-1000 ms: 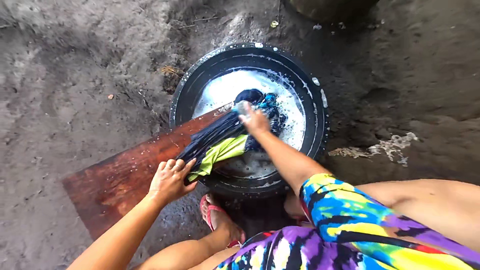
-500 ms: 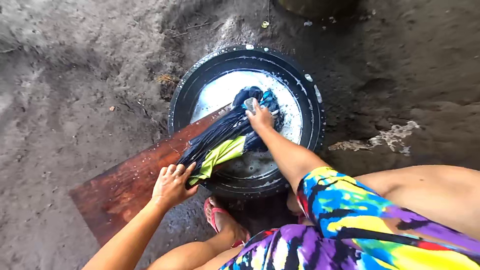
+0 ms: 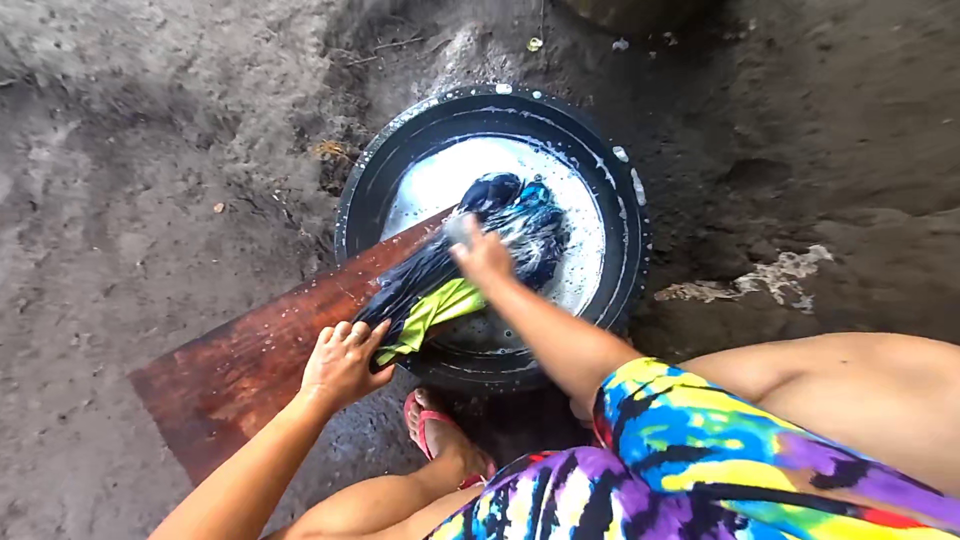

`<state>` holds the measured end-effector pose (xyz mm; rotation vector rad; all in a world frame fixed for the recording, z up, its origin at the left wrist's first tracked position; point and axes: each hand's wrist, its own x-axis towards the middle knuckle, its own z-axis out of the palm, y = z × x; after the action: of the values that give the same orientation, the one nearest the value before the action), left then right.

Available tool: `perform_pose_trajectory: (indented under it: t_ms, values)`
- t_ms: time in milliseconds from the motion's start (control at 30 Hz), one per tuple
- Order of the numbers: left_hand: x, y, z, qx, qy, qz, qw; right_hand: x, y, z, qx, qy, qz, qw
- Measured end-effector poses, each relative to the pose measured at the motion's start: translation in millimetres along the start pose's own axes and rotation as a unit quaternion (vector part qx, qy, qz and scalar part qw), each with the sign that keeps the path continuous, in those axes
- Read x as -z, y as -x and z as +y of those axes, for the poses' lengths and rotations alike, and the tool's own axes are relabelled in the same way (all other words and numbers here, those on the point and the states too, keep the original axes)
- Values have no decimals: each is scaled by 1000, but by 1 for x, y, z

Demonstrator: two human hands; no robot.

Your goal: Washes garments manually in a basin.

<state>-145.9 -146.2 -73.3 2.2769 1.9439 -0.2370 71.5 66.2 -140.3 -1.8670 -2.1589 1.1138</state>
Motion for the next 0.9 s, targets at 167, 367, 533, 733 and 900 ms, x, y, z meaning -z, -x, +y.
perform_pose_trajectory:
  t_ms: [167, 367, 533, 733, 900]
  values:
    - [-4, 5, -2, -3, 2, 19, 1000, -27, 45, -42, 193, 20, -102, 976]
    - [-2, 2, -1, -2, -6, 9, 1000, 15, -47, 29, -53, 0, 34, 998]
    - [1, 2, 2, 4, 10, -6, 1000, -44, 70, -73, 196, -27, -125, 972]
    - [-2, 2, 1, 0, 5, 13, 1000, 26, -41, 65, -33, 7, 20, 999]
    - [-1, 1, 2, 1, -9, 1, 1000, -10, 18, -14, 38, -27, -27, 999]
